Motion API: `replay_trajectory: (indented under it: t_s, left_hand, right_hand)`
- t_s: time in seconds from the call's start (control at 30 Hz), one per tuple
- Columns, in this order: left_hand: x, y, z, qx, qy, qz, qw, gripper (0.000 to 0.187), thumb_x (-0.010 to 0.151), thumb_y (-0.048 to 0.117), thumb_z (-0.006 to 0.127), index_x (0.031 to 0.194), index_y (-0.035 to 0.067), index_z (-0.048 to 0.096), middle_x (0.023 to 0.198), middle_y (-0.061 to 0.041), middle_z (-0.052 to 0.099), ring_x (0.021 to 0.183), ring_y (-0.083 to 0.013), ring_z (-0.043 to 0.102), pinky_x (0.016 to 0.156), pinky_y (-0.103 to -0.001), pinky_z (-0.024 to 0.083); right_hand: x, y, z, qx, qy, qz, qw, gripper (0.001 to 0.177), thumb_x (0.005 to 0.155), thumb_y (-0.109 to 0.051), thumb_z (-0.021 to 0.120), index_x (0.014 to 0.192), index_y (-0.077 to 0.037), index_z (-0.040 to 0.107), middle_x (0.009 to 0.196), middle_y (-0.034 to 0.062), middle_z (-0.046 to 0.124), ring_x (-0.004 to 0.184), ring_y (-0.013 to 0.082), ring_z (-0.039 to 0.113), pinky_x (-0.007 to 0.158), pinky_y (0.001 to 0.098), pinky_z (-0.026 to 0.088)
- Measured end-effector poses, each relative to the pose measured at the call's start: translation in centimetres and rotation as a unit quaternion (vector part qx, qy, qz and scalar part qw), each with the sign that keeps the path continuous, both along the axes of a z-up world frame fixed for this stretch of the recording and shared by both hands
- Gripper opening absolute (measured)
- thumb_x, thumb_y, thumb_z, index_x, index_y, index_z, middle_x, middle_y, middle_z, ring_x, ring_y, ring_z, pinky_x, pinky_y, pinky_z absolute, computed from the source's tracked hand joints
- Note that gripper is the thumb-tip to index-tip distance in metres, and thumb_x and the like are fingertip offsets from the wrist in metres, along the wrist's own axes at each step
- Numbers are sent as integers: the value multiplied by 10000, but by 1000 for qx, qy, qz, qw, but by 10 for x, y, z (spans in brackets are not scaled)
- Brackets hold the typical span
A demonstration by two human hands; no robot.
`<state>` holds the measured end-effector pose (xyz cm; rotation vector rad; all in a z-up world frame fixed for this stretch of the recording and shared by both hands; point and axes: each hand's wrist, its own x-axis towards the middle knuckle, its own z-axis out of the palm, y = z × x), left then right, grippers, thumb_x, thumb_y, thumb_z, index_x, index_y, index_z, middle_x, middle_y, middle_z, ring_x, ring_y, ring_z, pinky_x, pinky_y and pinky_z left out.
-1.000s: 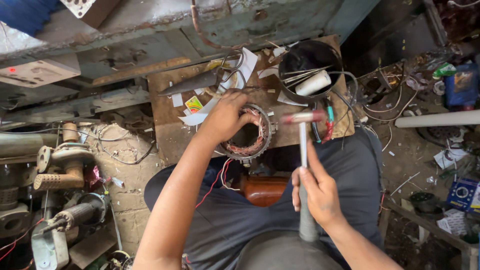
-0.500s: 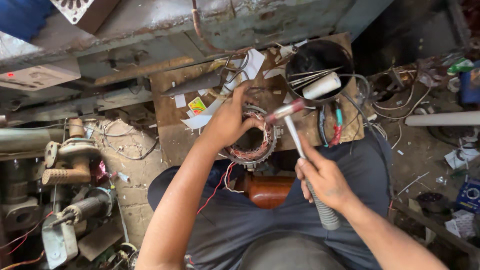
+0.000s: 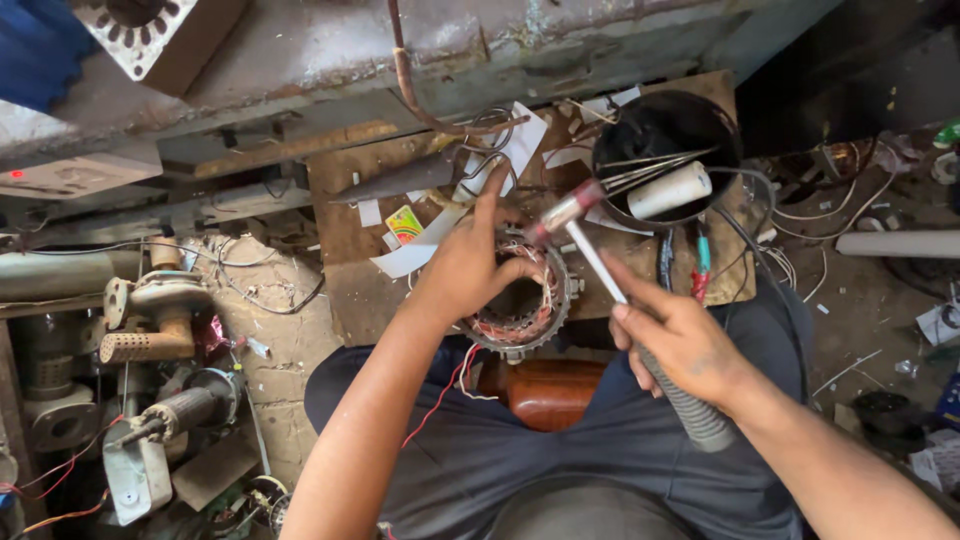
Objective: The person sits on the floor in a workshop and uses a hammer to repeatedly tap the copper windings of a motor stator. The person holds the stator with one hand and strikes it with the hammer in the other, rotating the component to access different sections.
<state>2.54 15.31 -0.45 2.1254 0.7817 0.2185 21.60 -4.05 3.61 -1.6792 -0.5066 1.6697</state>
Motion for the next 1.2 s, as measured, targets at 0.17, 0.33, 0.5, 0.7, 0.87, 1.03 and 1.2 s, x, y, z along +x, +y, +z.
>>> replay_trajectory:
  t_s: [0.17,0.33,0.5,0.7,0.87,1.03,1.2]
  left_hand:
    - [-1,0,3,5,-12,3,1000,1161,761,365,884,1623,109,149,1235,-183,713,1187,-433,641,982,-492,498]
    - [1,-1,5,18,28,14,999,957,749,397,869,1528,90,407,1245,-208,688,1165,-446,627,957,-507,487]
    - [-6,-9,10,121,-26,32,992,805,701,438,895,1322,40,572,1214,-216,678,1136,-441,626,948,-498,500]
    - [-22,-13,11,153,83,105,979,726,721,335,870,1345,75,604,1219,-192,689,1092,-421,657,882,-505,526]
    - [-14,-5,6,90,185,115,972,507,702,345,900,1123,111,742,983,-206,741,964,-412,702,855,-497,549]
    - [-9,-24,38,156,172,112,966,352,732,294,858,1006,92,769,922,-200,747,908,-404,711,803,-505,558]
    - [3,-59,59,363,34,75,928,356,733,159,785,1055,32,700,1096,-149,733,1023,-342,706,867,-455,563]
  right_hand:
    - [-13,0,-8,33,12,7,999,668,999,-143,464,1625,-292,288,744,45,547,435,125,533,393,284,479]
    - [-22,-16,-10,40,36,-39,998,672,998,-116,466,1632,-261,297,778,57,555,454,139,553,413,291,492]
    - [-38,-70,-18,160,-12,-167,973,672,1006,-97,467,1643,-167,264,829,64,587,514,128,579,445,272,512]
    - [-39,-169,-54,54,-57,-149,986,723,961,-106,530,1622,-256,279,787,58,585,498,129,586,436,297,523]
    - [-41,-187,-72,-1,-120,-6,993,705,934,-156,605,1576,-317,362,679,44,620,438,139,606,427,320,547]
    - [-38,-176,-71,9,-162,41,986,729,924,-160,613,1575,-336,338,633,39,642,437,139,632,445,321,566]
    - [-39,-179,-64,26,-137,21,990,726,927,-174,627,1573,-336,341,667,19,642,453,124,622,452,312,561]
